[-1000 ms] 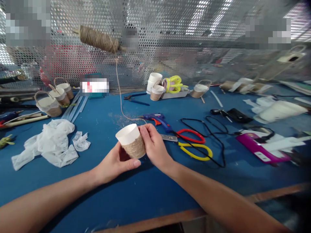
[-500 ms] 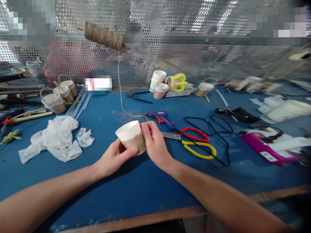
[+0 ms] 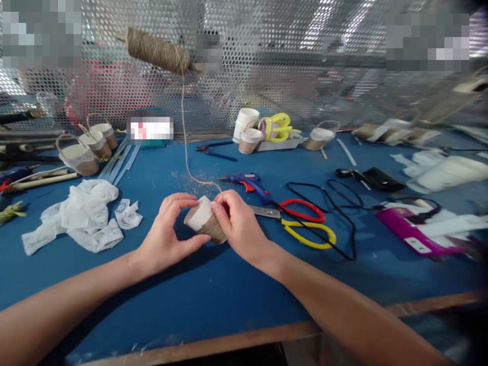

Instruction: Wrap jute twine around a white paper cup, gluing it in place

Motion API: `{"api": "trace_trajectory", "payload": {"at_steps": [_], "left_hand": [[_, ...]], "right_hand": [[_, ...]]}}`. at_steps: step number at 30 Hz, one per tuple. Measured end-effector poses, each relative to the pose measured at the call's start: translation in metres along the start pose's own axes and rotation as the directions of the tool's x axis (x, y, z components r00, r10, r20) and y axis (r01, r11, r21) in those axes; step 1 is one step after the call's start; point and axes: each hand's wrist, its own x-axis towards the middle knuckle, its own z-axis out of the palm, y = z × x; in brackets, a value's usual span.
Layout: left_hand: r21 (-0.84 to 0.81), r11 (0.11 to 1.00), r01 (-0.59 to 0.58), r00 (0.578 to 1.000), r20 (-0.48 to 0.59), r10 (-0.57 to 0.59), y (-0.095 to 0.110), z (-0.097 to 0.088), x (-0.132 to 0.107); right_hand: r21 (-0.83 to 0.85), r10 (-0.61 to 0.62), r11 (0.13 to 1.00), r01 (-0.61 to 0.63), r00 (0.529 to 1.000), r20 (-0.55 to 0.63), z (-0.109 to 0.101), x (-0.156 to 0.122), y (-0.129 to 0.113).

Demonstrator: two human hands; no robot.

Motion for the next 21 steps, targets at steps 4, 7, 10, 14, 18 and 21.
{"api": "trace_trajectory", "payload": {"at_steps": [4,7,10,14,18,21], "left_hand": [[0.057,0.997,0.055,0.994,0.087,-0.06,0.003,0.001,0.001],[0.049,0.981,0.188,0.968,0.157,-0.194,0.005,0.002,0.001],[0.016,0.955,0.297,0.931,0.215,-0.293,0.008,0.001,0.003],[-0.13,0.901,0.415,0.884,0.291,-0.365,0.012,0.0,0.003],[-0.236,0.861,0.451,0.874,0.312,-0.372,0.013,-0.001,0.001],[-0.29,0.828,0.479,0.864,0.321,-0.387,0.015,-0.002,0.0]], "right_hand": [[-0.04,-0.055,0.998,0.058,0.997,0.062,0.005,-0.002,-0.001],[-0.06,-0.074,0.995,0.079,0.993,0.087,0.008,-0.004,-0.002],[-0.074,-0.082,0.993,0.089,0.992,0.096,0.01,-0.004,-0.001],[-0.076,-0.103,0.991,0.113,0.987,0.123,0.009,-0.004,-0.002],[-0.064,-0.122,0.989,0.133,0.982,0.145,0.007,-0.006,-0.005],[-0.051,-0.144,0.987,0.153,0.978,0.149,0.006,-0.007,-0.008]]}}
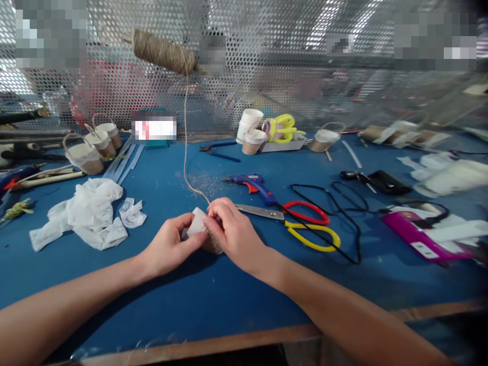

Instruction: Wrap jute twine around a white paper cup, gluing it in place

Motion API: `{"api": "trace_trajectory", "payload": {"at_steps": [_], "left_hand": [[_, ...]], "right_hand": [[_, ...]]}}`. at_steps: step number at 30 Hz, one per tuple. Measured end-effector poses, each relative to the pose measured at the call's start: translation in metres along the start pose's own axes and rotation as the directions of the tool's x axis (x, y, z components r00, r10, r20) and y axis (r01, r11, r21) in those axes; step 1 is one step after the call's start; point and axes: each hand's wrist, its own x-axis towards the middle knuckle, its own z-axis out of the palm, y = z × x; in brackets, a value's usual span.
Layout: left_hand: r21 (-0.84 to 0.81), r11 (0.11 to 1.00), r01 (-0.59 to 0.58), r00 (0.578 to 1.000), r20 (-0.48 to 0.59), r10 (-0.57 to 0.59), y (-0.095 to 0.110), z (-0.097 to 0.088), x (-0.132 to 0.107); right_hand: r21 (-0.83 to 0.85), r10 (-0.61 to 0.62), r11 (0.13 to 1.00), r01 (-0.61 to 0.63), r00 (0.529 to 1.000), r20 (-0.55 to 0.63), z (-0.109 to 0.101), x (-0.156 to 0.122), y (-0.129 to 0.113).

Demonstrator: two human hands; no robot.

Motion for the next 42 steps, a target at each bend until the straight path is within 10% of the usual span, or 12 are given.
{"api": "trace_trajectory", "payload": {"at_steps": [9,42], "left_hand": [[-0.173,0.981,0.092,0.994,0.075,-0.08,0.009,0.002,-0.002],[0.11,0.994,0.008,0.999,0.045,-0.013,-0.002,0.009,-0.005]], "right_hand": [[0.078,0.028,0.996,-0.031,0.999,0.031,0.0,-0.002,0.002],[0.106,0.098,0.989,-0.101,0.994,0.039,-0.004,-0.003,-0.001]]}}
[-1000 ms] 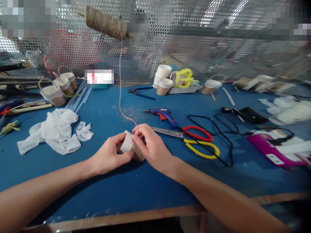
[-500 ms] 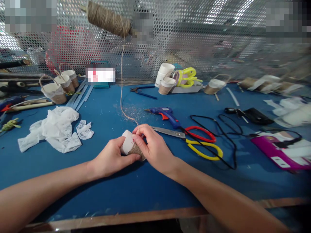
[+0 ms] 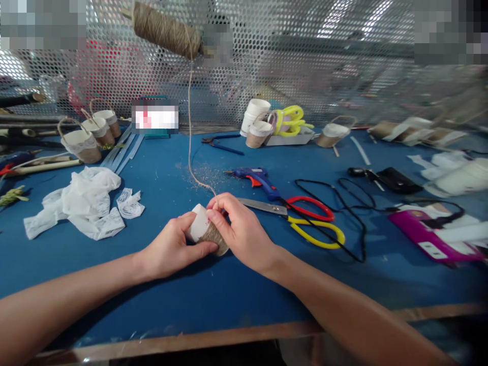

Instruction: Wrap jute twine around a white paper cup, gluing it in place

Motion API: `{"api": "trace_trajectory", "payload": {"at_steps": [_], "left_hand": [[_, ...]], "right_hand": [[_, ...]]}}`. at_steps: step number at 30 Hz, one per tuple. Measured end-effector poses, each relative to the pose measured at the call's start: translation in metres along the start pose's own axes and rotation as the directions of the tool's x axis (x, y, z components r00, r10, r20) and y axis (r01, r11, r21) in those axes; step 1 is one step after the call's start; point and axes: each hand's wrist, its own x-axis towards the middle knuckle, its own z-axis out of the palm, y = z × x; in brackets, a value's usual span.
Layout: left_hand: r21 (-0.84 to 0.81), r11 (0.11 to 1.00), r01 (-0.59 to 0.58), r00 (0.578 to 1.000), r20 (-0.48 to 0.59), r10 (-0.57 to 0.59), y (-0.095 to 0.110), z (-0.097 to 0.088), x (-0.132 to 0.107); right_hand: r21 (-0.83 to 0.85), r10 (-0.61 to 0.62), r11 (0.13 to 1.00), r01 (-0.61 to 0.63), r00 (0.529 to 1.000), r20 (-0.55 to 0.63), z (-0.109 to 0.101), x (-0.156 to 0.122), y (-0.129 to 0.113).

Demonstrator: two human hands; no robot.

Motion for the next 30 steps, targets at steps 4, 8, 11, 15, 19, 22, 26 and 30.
{"api": "trace_trajectory", "payload": {"at_steps": [4,8,11,15,19,22,26,30], "left_hand": [[0.018,1.0,-0.018,1.0,-0.004,0.019,0.0,-0.001,-0.001],[0.012,0.999,-0.048,0.998,-0.043,0.049,0.0,-0.004,0.0],[-0.001,0.999,-0.05,0.997,-0.06,0.05,-0.002,-0.005,0.002],[-0.032,0.999,-0.007,0.999,-0.053,0.005,-0.004,-0.006,0.004],[-0.103,0.993,0.059,0.998,0.0,-0.059,-0.005,-0.006,0.007],[-0.116,0.989,0.092,0.996,0.023,-0.09,-0.006,-0.006,0.008],[-0.079,0.994,0.077,0.997,0.028,-0.075,-0.004,-0.006,0.008],[-0.047,0.997,0.053,0.998,0.034,-0.051,-0.002,-0.008,0.006]], "right_hand": [[0.075,0.048,0.996,-0.049,0.999,0.021,-0.006,0.003,-0.003],[0.178,0.166,0.968,-0.177,0.983,0.077,-0.015,0.007,-0.004],[0.15,0.171,0.971,-0.184,0.981,0.09,-0.019,0.008,-0.004],[0.081,0.116,0.989,-0.126,0.986,0.123,-0.022,0.011,-0.004],[-0.088,0.147,0.988,-0.13,0.965,0.218,-0.038,0.017,0.002],[-0.325,0.314,0.913,-0.248,0.935,0.166,-0.061,0.027,0.019],[-0.488,0.452,0.759,-0.43,0.889,-0.079,-0.086,0.041,0.06],[-0.454,0.536,0.728,-0.514,0.839,-0.09,-0.088,0.049,0.096]]}}
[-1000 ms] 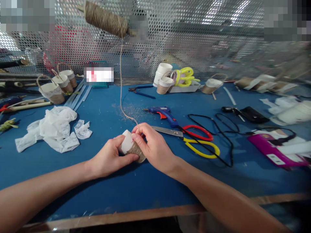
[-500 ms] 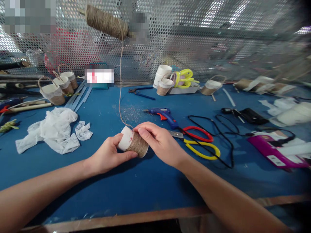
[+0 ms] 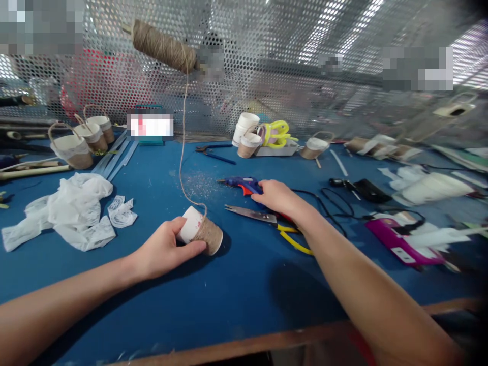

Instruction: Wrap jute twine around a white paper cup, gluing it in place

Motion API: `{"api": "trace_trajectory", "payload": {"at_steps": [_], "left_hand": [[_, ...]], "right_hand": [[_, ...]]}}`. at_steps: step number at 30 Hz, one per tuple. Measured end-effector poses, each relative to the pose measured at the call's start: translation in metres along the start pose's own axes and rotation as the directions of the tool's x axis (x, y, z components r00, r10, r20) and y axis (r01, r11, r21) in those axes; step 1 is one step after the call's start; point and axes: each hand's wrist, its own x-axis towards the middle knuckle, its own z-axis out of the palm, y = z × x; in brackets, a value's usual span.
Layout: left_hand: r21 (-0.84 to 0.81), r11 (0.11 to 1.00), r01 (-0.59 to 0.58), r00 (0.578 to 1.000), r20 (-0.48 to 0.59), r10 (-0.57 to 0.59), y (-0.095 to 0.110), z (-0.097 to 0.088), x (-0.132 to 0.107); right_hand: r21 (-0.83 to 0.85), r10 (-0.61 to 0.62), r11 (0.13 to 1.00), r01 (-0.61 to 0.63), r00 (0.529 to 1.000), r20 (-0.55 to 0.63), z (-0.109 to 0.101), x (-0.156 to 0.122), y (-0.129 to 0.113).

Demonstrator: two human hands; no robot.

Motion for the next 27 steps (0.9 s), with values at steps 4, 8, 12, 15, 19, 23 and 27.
{"api": "trace_trajectory", "payload": {"at_steps": [4,8,12,15,19,23,27], "left_hand": [[0.028,0.999,-0.023,1.0,-0.02,0.024,-0.001,-0.001,0.001],[0.051,0.996,-0.069,0.996,-0.055,0.071,-0.004,-0.002,0.003],[0.008,0.997,-0.081,0.995,-0.057,0.081,-0.007,-0.004,0.004],[-0.055,0.996,-0.075,0.996,-0.046,0.073,-0.009,-0.004,0.004],[-0.118,0.991,-0.063,0.998,-0.033,0.06,-0.01,-0.003,0.006],[-0.165,0.984,-0.065,0.997,-0.043,0.059,-0.011,-0.002,0.008],[-0.207,0.978,-0.036,0.999,-0.045,0.027,-0.013,-0.002,0.01]], "right_hand": [[0.134,0.05,0.99,-0.048,0.999,-0.01,0.003,0.001,0.001],[0.347,0.054,0.936,-0.06,0.998,0.027,-0.014,-0.021,-0.01],[0.6,-0.002,0.79,-0.127,0.978,0.209,-0.03,-0.047,-0.021],[0.744,-0.075,0.644,-0.176,0.954,0.291,-0.032,-0.058,-0.025],[0.81,-0.041,0.563,-0.163,0.974,0.225,-0.026,-0.063,-0.025],[0.794,-0.072,0.478,-0.374,0.885,0.46,-0.019,-0.066,-0.021],[0.826,-0.091,0.508,-0.244,0.939,0.333,-0.017,-0.067,-0.022]]}}
